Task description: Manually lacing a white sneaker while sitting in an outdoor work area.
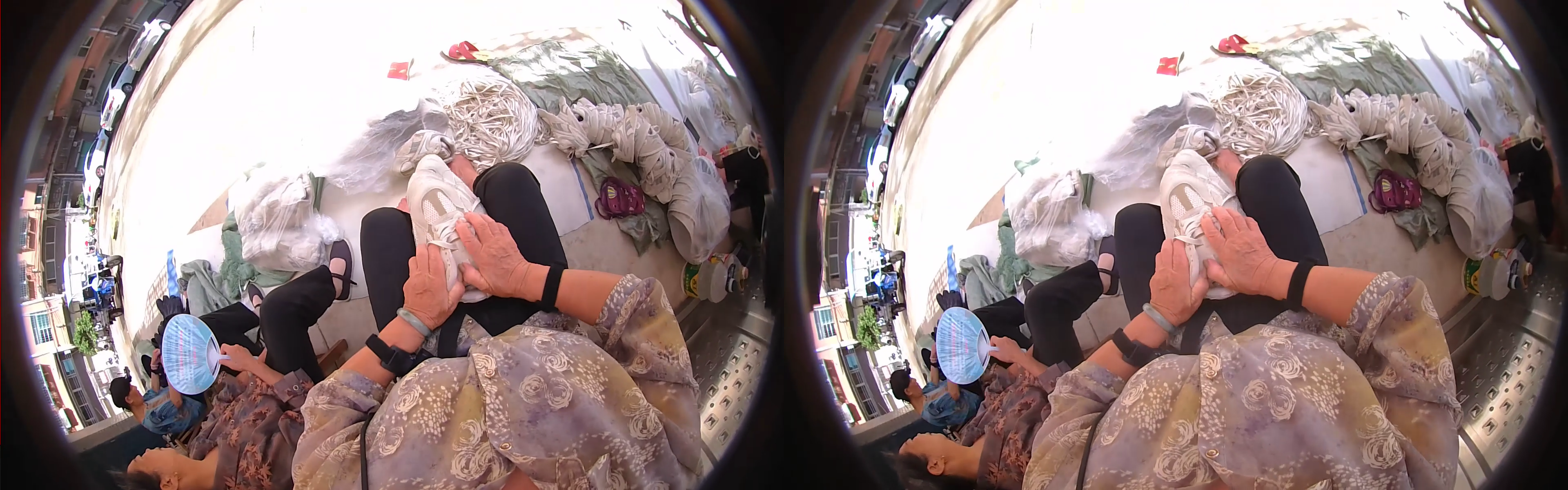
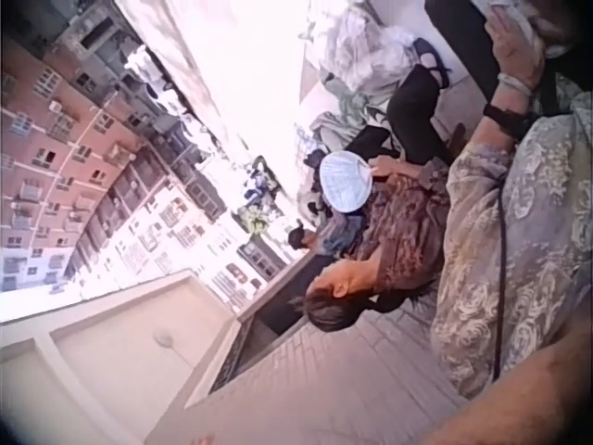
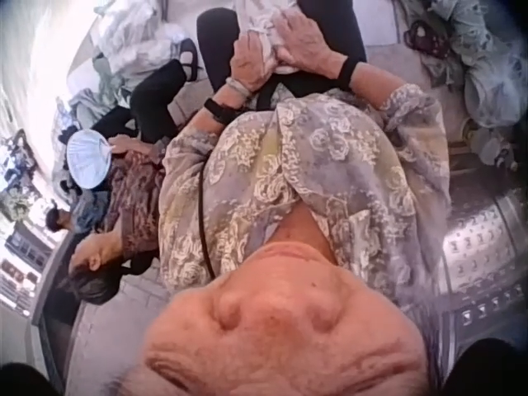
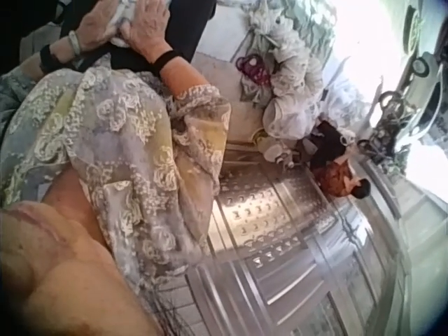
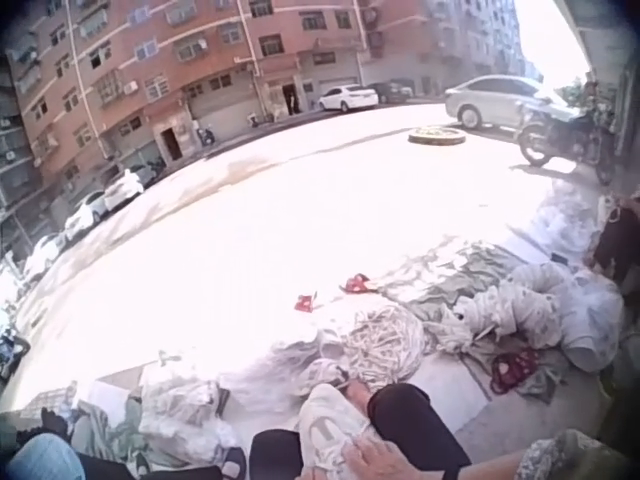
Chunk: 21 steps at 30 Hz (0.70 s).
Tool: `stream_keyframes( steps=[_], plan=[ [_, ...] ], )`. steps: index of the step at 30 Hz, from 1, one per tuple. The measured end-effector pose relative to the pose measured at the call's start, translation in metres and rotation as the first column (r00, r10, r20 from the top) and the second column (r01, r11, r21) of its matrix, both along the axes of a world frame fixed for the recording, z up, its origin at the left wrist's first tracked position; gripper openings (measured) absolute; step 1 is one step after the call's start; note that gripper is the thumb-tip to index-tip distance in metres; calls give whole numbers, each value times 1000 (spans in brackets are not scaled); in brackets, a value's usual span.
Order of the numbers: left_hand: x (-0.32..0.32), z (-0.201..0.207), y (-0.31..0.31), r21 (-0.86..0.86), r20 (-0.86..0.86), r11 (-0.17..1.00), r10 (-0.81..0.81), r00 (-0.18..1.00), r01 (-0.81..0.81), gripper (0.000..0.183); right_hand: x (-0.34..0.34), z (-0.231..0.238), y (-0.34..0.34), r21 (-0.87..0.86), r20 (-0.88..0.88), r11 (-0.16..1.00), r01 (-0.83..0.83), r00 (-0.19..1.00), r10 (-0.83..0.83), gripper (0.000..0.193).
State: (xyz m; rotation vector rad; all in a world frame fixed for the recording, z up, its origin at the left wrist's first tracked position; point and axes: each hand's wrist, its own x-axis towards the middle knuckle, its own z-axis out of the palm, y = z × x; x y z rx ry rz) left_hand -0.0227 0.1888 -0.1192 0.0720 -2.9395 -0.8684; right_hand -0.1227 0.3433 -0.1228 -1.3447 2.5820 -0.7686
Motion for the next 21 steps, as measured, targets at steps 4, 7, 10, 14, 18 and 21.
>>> stream_keyframes(
  steps=[4,7,10,14,18,21],
  plan=[
    [-22,17,-10,24,45,999,-23,999,22,66,-50,6,-5,-97,345,993,65,938,-27,49],
    [-24,18,-14,12,28,999,-37,999,36,62,-123,13,-37,111,833,979,169,522,-184,29],
    [-33,17,-12,-24,43,999,-38,998,39,62,-157,-4,-43,347,740,932,-107,642,-202,24],
    [-22,21,-16,17,103,1000,16,995,-18,61,-114,26,-42,-74,429,997,36,903,-1,24],
    [-27,36,-17,46,176,999,18,984,-26,63,-53,39,-17,-204,172,969,-139,969,175,28],
    [-25,45,-24,51,93,998,-32,995,27,65,-46,26,-15,-172,54,971,-165,983,177,31]
  ],
)
